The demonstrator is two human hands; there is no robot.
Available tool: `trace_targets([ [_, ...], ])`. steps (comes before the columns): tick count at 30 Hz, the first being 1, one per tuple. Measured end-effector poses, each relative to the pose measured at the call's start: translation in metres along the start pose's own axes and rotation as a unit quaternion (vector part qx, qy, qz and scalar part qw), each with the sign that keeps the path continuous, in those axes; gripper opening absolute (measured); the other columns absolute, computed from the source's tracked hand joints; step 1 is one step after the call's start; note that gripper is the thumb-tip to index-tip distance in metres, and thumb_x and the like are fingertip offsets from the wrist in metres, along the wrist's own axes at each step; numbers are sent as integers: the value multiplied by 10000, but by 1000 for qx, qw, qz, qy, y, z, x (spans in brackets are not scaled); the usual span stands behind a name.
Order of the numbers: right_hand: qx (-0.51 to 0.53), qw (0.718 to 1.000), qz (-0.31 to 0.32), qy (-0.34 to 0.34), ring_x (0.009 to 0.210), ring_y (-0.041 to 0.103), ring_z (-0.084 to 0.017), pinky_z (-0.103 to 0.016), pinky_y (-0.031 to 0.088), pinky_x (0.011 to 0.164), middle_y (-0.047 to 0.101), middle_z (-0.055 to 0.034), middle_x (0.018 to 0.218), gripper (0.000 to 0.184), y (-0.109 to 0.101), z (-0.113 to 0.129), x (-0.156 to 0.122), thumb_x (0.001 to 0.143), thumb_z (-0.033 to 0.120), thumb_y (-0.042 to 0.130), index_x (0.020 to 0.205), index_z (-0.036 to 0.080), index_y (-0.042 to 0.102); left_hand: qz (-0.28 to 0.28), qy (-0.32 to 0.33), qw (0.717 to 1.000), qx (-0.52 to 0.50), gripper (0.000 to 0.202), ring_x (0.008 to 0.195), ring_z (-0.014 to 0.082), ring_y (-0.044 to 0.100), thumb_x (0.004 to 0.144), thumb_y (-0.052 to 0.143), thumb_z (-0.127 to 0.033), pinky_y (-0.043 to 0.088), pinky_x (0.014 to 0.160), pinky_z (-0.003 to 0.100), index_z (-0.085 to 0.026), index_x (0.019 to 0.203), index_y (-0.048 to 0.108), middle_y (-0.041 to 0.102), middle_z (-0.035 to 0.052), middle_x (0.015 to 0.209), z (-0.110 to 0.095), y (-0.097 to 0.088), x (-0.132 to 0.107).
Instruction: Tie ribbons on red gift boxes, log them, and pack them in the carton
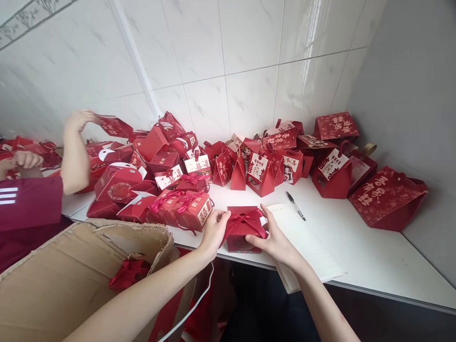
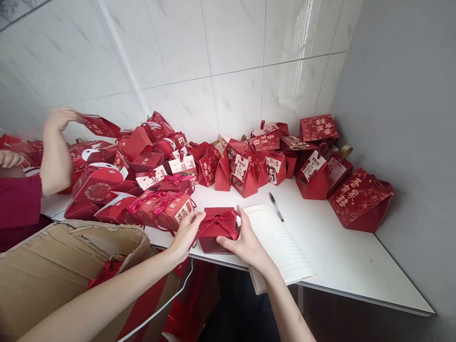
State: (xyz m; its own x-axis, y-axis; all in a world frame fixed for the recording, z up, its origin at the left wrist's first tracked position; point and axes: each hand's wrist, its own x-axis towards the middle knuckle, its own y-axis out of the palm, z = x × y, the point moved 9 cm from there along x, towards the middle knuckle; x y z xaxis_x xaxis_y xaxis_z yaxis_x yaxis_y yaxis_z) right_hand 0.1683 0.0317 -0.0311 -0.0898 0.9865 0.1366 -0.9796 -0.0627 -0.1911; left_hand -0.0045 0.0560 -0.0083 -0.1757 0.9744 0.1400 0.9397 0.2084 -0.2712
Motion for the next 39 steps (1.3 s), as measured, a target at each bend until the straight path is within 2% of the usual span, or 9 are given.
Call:
trace_targets([
  [4,-62,997,5,-50,1020,494,-244,-440,420,928,344,-123,1311,928,-1,7,0,651,407,703,1395,210,185,33,22,999,-18,244,671,128,533,786,516,-394,432,684,252,-174,684,492,525,-26,656,-12,4,1],
  [9,-90,983,-88,-130,899,529,-229,-449,501,813,382,-114,1175,915,-14,34,-8,658,410,717,1397,232,207,56,192,980,-10,169,733,123,535,795,575,-313,444,696,244,-173,712,532,506,-6,744,-66,-2,-18],
  [11,-83,973,-120,-177,885,534,-224,-436,526,766,377,-114,1165,897,-19,53,-16,675,404,714,1399,250,207,57,310,948,31,115,766,124,524,788,610,-269,449,701,248,-177,730,572,481,1,777,-97,-5,-38],
  [14,-69,955,-153,-245,987,515,-245,-415,540,760,360,-111,1204,877,-27,82,-31,692,391,718,1399,291,209,56,493,863,92,38,809,132,494,773,638,-179,453,734,274,-187,806,622,436,4,788,-139,-6,-81],
  [17,-59,940,-173,-287,1144,430,-290,-405,540,781,310,-121,1294,902,-35,102,-47,681,393,741,1402,304,206,56,587,799,118,116,812,144,462,773,616,-118,463,725,298,-180,869,635,405,4,760,-163,-9,-111],
  [21,-61,926,-194,-318,1229,357,-334,-501,453,925,282,-122,1362,946,-43,115,-62,661,397,765,1411,306,195,53,619,773,132,100,811,152,456,783,602,-125,470,713,306,-175,859,643,408,6,740,-183,-13,-130],
  [25,-66,914,-210,-342,1245,339,-351,-563,352,1002,324,-118,1355,969,-48,124,-73,634,380,788,1409,296,213,71,621,770,129,89,790,142,464,791,592,-127,481,704,294,-165,854,643,400,5,738,-195,-15,-140],
  [33,-95,907,-217,-349,1227,366,-356,-549,402,957,301,-132,1363,930,-53,134,-84,663,378,766,1403,295,209,70,621,766,151,77,774,144,490,803,585,-158,505,694,294,-211,818,638,419,2,693,-207,-18,-149],
  [39,-76,912,-208,-345,1239,352,-353,-537,419,951,302,-128,1357,931,-55,134,-85,660,377,769,1399,305,208,82,598,787,125,84,776,152,485,834,554,-183,511,662,312,-199,810,633,416,10,695,-210,-15,-148],
])
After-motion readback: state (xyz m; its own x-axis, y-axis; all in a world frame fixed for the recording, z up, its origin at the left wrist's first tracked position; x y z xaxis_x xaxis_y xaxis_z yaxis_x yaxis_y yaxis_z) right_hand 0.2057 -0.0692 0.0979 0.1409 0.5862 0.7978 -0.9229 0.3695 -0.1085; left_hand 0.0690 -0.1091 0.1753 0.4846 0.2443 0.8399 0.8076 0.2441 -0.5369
